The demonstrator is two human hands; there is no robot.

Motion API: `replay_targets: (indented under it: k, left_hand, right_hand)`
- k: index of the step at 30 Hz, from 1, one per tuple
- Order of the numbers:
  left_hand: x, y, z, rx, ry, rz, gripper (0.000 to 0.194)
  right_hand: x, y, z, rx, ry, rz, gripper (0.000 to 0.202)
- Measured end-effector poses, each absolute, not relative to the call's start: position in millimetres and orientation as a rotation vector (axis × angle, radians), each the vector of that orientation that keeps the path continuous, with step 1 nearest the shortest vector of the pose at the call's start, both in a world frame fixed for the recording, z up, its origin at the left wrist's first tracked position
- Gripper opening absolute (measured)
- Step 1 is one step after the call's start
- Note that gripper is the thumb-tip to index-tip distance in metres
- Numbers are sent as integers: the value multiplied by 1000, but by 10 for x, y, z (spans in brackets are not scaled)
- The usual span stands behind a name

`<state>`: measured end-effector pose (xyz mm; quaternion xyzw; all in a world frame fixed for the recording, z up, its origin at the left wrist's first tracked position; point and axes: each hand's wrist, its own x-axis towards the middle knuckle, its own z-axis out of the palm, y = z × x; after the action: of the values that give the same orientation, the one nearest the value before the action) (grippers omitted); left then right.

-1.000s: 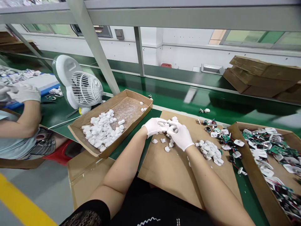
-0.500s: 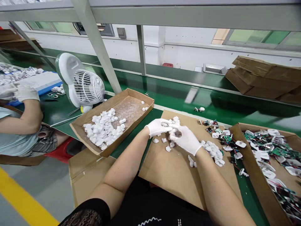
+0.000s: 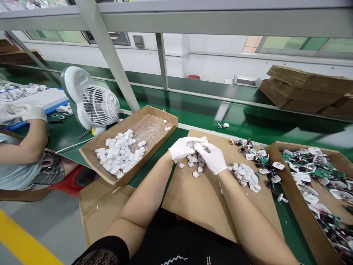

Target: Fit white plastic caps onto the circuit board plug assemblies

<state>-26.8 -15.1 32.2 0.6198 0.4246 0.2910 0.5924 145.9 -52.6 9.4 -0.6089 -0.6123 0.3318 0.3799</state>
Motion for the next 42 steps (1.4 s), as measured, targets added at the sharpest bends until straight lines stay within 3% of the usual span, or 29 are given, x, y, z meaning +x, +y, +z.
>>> replay_targets:
  k: [4,10,17,21,25,31,42]
  left_hand:
    - [-221,-107,259,1461,1173,845,37]
    - [-174,-94,182,1503,1101,752,52]
    - [-207,-63,164,1588,1163,706,26]
    - [-244,-70,219,1651,1152,601,30]
    - [-236,-25,158,1679,1282,728,26]
    - [-143,81,-94,1732,1500,825,52]
    - [-51,187,-254,1696,1304,829,57]
  right_hand:
    - [1502,-454,-18,-1556,-1455,775,33]
    - [1520,-430,-50,-1573,-1452,772,32]
    - [1531,-464,-29,-1649,-1594,714,33]
    - [1590,-503,-3,-1662,-1685,662,32]
    - [1601,-460,12,-1735,-1642,523,35]
    - [1439,-293,-83,-1847,-1615,480,64]
    - [1598,-151,-295,-1644,-1294,714,35]
